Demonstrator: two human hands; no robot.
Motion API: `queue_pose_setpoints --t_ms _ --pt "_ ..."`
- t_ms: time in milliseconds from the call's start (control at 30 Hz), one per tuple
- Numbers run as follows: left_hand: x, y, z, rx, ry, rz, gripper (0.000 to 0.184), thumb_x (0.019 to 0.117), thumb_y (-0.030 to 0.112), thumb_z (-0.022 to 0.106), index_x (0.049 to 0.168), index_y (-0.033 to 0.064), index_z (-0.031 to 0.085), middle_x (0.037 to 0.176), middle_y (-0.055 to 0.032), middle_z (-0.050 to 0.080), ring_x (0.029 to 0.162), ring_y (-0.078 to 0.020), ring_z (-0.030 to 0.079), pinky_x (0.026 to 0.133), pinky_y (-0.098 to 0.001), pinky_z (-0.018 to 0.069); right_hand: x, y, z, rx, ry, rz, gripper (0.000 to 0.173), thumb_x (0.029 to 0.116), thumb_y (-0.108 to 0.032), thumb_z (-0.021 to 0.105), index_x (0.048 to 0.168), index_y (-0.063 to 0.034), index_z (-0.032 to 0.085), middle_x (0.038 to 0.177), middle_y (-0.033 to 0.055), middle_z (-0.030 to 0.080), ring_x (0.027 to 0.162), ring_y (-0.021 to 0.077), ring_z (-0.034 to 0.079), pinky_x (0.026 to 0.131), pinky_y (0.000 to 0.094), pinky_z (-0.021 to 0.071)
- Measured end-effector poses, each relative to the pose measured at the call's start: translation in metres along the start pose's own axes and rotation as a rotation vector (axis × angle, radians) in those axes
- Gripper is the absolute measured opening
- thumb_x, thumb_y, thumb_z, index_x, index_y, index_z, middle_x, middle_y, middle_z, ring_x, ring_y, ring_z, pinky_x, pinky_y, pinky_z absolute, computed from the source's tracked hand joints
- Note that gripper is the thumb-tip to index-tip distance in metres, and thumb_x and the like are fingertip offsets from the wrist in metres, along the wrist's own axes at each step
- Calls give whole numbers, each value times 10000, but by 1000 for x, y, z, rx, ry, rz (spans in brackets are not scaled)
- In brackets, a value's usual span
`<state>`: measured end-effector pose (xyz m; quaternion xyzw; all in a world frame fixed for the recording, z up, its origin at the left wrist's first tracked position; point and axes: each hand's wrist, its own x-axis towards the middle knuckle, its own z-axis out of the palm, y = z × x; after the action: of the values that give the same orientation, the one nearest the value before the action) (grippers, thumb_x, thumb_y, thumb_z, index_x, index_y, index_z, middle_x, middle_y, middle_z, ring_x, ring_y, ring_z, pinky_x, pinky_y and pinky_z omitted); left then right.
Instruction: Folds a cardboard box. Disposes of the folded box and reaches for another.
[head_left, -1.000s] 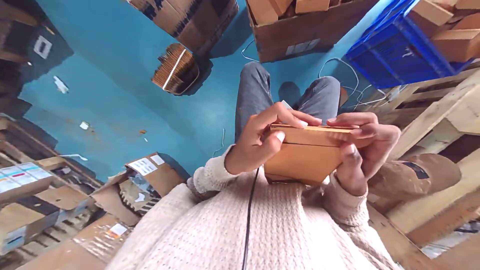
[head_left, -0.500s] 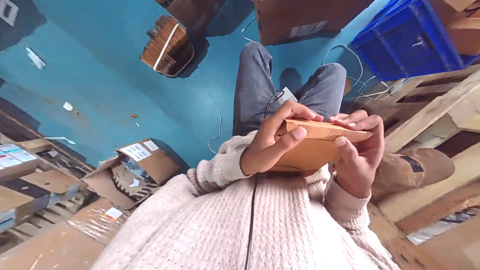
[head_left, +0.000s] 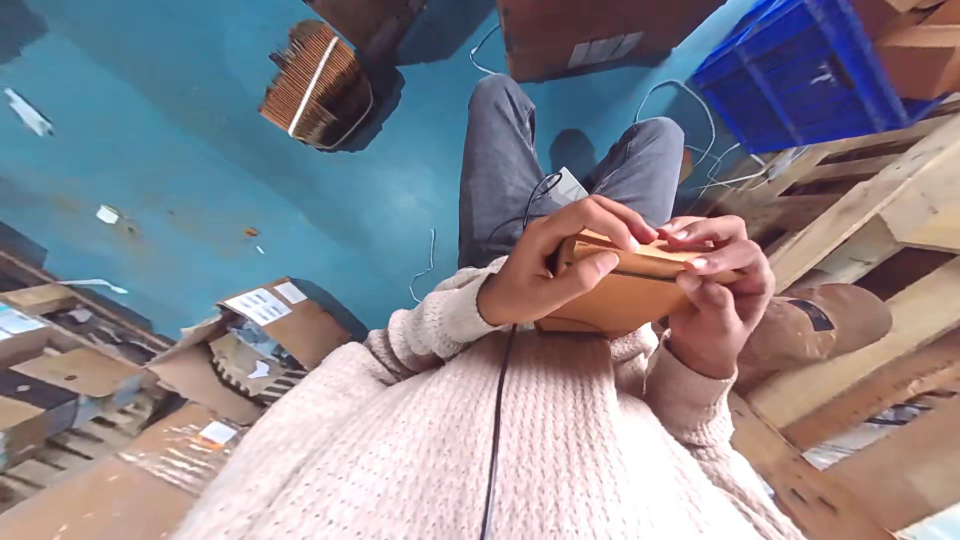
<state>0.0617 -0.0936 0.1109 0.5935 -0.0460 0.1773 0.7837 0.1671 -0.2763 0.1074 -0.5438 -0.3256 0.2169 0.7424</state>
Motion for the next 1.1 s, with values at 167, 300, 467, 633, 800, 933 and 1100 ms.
queue_pose_setpoints --t_ms 167,300,467,633,800,933,1100 --pt "-11 -23 -3 -23 86 0 356 1004 430 609 957 77 617 1094 -79 666 1086 -162 641 923 -337 551 -12 16 8 -95 69 -77 434 1036 -452 436 979 -183 772 1169 9 677 1152 196 615 993 388 516" --pt "-17 -28 -14 -12 2 -79 421 889 362 776 1058 17 604 1228 -145 623 1194 -225 616 1000 -395 546 -16 22 6 -127 101 39 378 1035 -410 468 985 -171 757 1194 -3 668 1174 182 602 1009 379 506" --pt "-19 -25 -23 69 89 -116 278 977 205 672 1185 51 571 1292 -111 605 1229 -213 599 1031 -398 534 -16 23 -1 -324 -60 114 517 957 -278 707 1418 -211 482 1432 3 542 1288 161 563 1016 344 540" --pt "2 -21 -22 59 160 -103 233 1016 251 625 1182 88 636 1270 -68 636 1212 -190 611 1023 -386 538 6 17 -2 -335 -12 50 410 953 -243 715 1327 -195 555 1373 0 602 1261 156 594 1038 340 535" --pt "27 -14 -17 104 267 -43 214 1051 252 550 941 75 597 1163 -63 661 1154 -147 623 995 -341 530 35 10 -3 -317 3 -72 241 957 -203 709 1186 -154 653 1344 25 623 1250 156 598 1024 317 539" --pt "30 -15 -18 117 334 -38 182 1016 213 610 918 60 626 1165 -70 652 1177 -151 606 1005 -334 523 45 12 -3 -282 -10 -79 214 951 -187 710 1152 -150 646 1343 17 627 1224 141 617 985 291 560" --pt "35 -15 -32 58 370 -121 190 986 179 649 1076 14 623 1195 -79 673 1083 -137 668 901 -308 581 52 20 0 -256 -17 13 233 973 -184 670 1177 -97 598 1348 74 617 1250 178 602 999 320 552"
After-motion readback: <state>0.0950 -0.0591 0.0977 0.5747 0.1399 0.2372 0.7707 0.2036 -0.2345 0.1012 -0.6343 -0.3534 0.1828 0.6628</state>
